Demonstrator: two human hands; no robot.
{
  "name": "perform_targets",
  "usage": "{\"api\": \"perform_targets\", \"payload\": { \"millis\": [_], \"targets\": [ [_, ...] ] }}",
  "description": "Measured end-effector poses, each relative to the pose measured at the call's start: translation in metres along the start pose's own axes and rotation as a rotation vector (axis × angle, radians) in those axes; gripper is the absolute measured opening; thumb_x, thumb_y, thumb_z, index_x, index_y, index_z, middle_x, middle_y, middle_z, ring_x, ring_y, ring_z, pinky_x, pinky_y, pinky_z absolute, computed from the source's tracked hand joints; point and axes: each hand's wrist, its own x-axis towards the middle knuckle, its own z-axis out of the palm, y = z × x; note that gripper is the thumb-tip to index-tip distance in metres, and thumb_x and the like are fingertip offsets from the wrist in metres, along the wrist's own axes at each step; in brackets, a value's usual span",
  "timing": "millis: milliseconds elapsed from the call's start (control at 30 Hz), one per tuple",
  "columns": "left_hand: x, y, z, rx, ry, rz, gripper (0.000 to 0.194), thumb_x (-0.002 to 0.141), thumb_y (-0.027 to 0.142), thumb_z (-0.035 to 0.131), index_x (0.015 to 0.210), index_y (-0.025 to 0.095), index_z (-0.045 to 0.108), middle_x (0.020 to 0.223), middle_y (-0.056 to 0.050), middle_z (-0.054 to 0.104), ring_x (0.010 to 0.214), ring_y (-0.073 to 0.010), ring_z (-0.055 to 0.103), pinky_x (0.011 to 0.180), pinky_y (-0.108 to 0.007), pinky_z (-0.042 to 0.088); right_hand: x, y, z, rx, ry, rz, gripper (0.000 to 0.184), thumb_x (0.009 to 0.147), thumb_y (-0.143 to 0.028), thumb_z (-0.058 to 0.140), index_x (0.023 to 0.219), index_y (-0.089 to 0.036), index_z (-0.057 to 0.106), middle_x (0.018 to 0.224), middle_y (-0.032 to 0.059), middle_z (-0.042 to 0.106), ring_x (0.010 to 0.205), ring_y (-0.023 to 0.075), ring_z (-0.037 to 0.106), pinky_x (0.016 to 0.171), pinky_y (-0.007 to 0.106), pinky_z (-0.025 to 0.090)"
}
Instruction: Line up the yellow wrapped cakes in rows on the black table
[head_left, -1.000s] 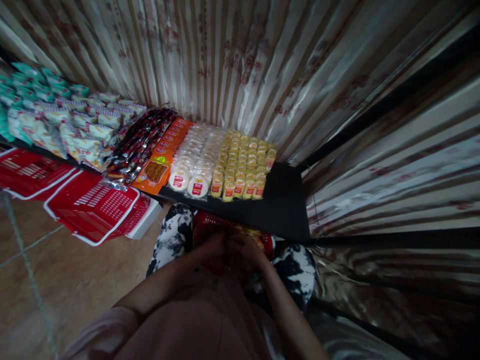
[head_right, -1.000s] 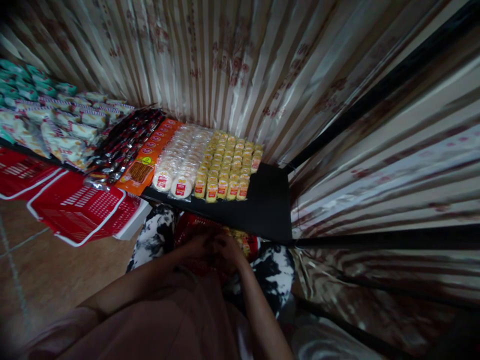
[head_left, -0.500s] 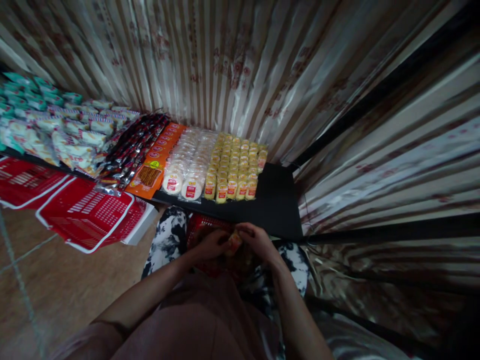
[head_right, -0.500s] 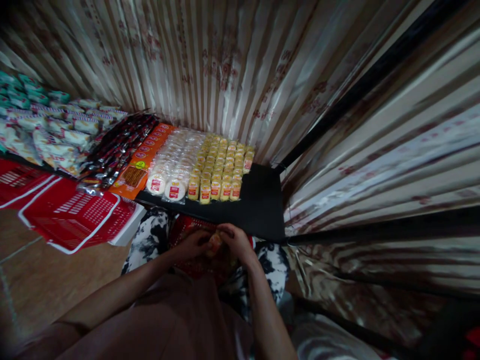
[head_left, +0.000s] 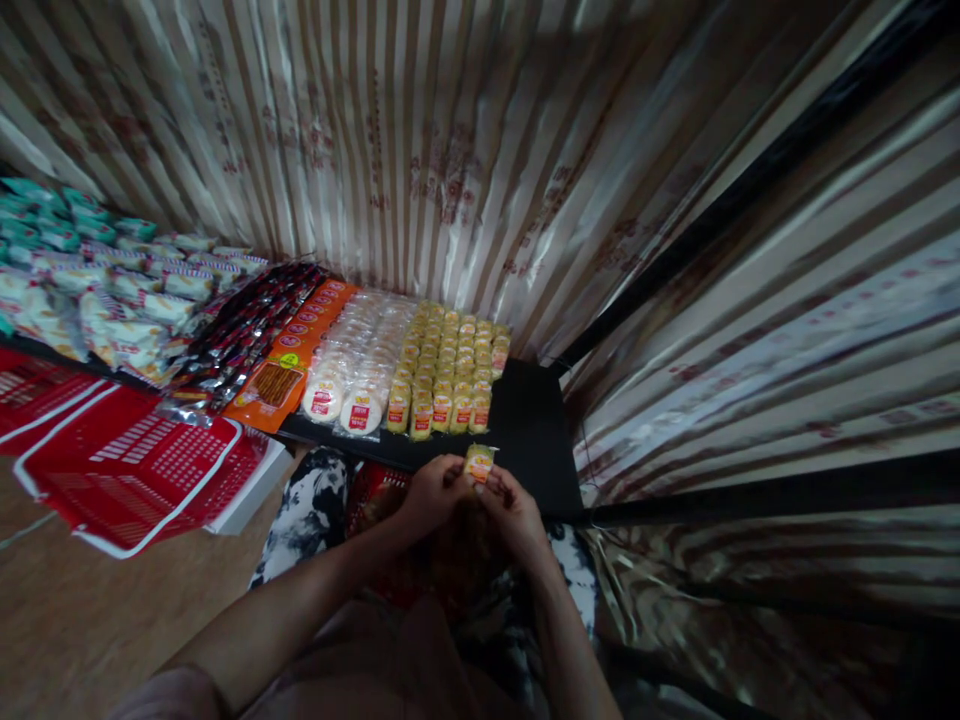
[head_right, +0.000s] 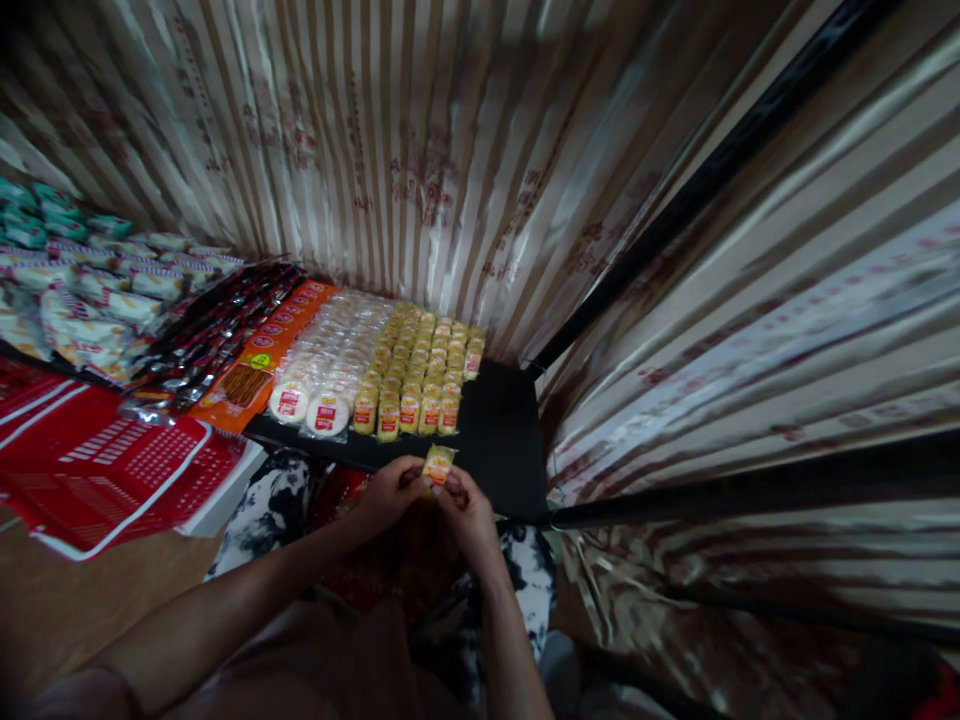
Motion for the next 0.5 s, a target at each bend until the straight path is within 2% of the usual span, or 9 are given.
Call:
{"api": "perform_targets", "payload": {
  "millis": [133, 233, 300, 400, 500],
  "targets": [
    [0.019, 0.012, 0.017, 0.097, 0.078, 0.023, 0.029, 0.080, 0.025, 0.053, 0.106, 0.014, 0.057, 0.102, -0.008, 0.062, 0.088, -0.0163, 0.060, 0.083, -0.027, 0.049, 0.010, 0.003, -0.014, -0.055, 0.156, -0.026, 0.051, 0.065, -0.051, 0.066, 0.105, -0.019, 0.061, 0.097, 0.0094, 0.070, 0.095, 0.0245, 0.065, 0.084, 0.038, 0.052],
    [0.028, 0.027, 0.027, 0.239, 0.181, 0.087, 0.036, 0.080, 0.022, 0.050, 0.116, 0.013, 0.053, 0.112, -0.011, 0.057, 0.104, -0.0206, 0.054, 0.095, -0.033, 0.045, 0.028, 0.001, -0.032, -0.103, 0.250, -0.066, 0.053, 0.063, -0.052, 0.066, 0.103, -0.018, 0.062, 0.096, 0.0089, 0.070, 0.092, 0.0234, 0.065, 0.082, 0.038, 0.053],
    [0.033, 0.038, 0.035, 0.303, 0.205, 0.166, 0.036, 0.082, 0.019, 0.044, 0.117, 0.014, 0.052, 0.115, -0.010, 0.056, 0.112, -0.0212, 0.050, 0.102, -0.034, 0.039, 0.043, -0.002, -0.044, -0.122, 0.310, -0.083, 0.053, 0.063, -0.051, 0.066, 0.103, -0.017, 0.061, 0.096, 0.0087, 0.070, 0.090, 0.0225, 0.065, 0.083, 0.038, 0.052],
    [0.047, 0.051, 0.050, 0.284, 0.133, 0.215, 0.038, 0.083, 0.018, 0.041, 0.120, 0.016, 0.051, 0.125, -0.010, 0.052, 0.120, -0.0198, 0.045, 0.108, -0.033, 0.034, 0.071, -0.005, -0.059, -0.116, 0.359, -0.086, 0.053, 0.061, -0.047, 0.065, 0.103, -0.016, 0.059, 0.095, 0.0091, 0.069, 0.088, 0.0218, 0.065, 0.086, 0.038, 0.050],
    [0.070, 0.055, 0.066, 0.191, 0.058, 0.104, 0.046, 0.085, 0.022, 0.041, 0.130, 0.014, 0.043, 0.142, -0.010, 0.039, 0.132, -0.0206, 0.034, 0.113, -0.035, 0.026, 0.101, -0.006, -0.068, -0.144, 0.358, -0.084, 0.052, 0.060, -0.046, 0.061, 0.102, -0.014, 0.059, 0.093, 0.0105, 0.069, 0.086, 0.0228, 0.065, 0.083, 0.038, 0.050]
  ]
}}
